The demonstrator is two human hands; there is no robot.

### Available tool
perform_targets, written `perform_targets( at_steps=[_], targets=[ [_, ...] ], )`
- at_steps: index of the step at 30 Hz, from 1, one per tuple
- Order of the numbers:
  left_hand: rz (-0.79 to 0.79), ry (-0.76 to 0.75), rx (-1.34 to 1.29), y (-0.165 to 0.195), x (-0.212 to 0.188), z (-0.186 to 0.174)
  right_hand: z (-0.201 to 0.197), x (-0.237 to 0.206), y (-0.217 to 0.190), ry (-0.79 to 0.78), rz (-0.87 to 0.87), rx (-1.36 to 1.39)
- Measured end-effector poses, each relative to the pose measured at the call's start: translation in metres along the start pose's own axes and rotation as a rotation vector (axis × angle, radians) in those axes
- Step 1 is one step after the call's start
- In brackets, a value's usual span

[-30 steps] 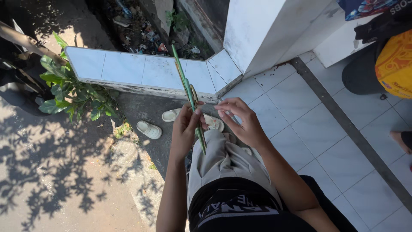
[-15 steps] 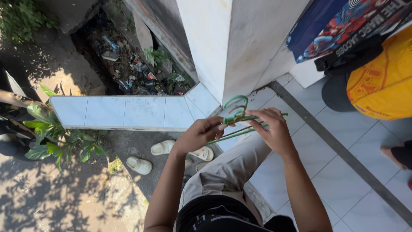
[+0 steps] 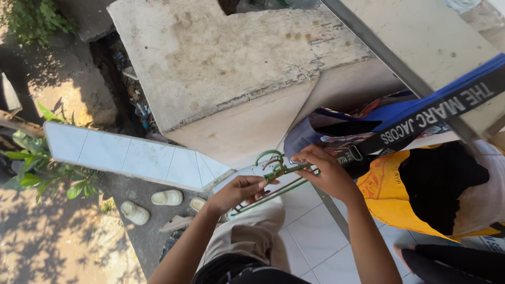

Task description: The person hangs wet clothes on a drying rack using hangers. They take a black garment and a pink patterned garment from a laundry basket, place each on a hanger, and hang them on the rack. The person also picks up and repositions empty hangers on the rack.

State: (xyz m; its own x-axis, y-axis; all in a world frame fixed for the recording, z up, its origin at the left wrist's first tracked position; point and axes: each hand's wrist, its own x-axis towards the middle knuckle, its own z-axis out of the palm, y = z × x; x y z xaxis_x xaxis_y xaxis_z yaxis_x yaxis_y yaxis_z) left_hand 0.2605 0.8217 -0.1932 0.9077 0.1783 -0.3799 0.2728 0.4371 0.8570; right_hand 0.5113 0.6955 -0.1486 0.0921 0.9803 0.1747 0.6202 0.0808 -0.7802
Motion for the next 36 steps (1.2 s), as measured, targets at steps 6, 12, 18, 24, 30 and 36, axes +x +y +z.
perform_targets(
  at_steps=[6,12,18,24,30,36],
  targets=[
    [-0.010,0.143,0.183,0.032,0.010,0.016,-0.019,-0.034,0.002,0.133,-0.036,-0.078],
    [0.271,0.415,0.364,0.017,0.006,0.110,-0.057,-0.078,0.009,0.150,-0.281,-0.074],
    [0.055,1.236,0.785,-0.013,-0.032,0.254,-0.074,-0.125,-0.011,-0.021,-0.501,-0.128],
    [0.124,1.667,0.817,-0.058,-0.075,0.358,-0.064,-0.160,-0.047,-0.288,-0.686,0.025],
    [-0.025,2.056,0.788,-0.116,-0.127,0.453,-0.020,-0.207,-0.097,-0.580,-0.819,0.176],
    [-0.116,2.331,0.685,-0.169,-0.190,0.569,0.037,-0.275,-0.155,-1.121,-0.748,0.382]
  ],
)
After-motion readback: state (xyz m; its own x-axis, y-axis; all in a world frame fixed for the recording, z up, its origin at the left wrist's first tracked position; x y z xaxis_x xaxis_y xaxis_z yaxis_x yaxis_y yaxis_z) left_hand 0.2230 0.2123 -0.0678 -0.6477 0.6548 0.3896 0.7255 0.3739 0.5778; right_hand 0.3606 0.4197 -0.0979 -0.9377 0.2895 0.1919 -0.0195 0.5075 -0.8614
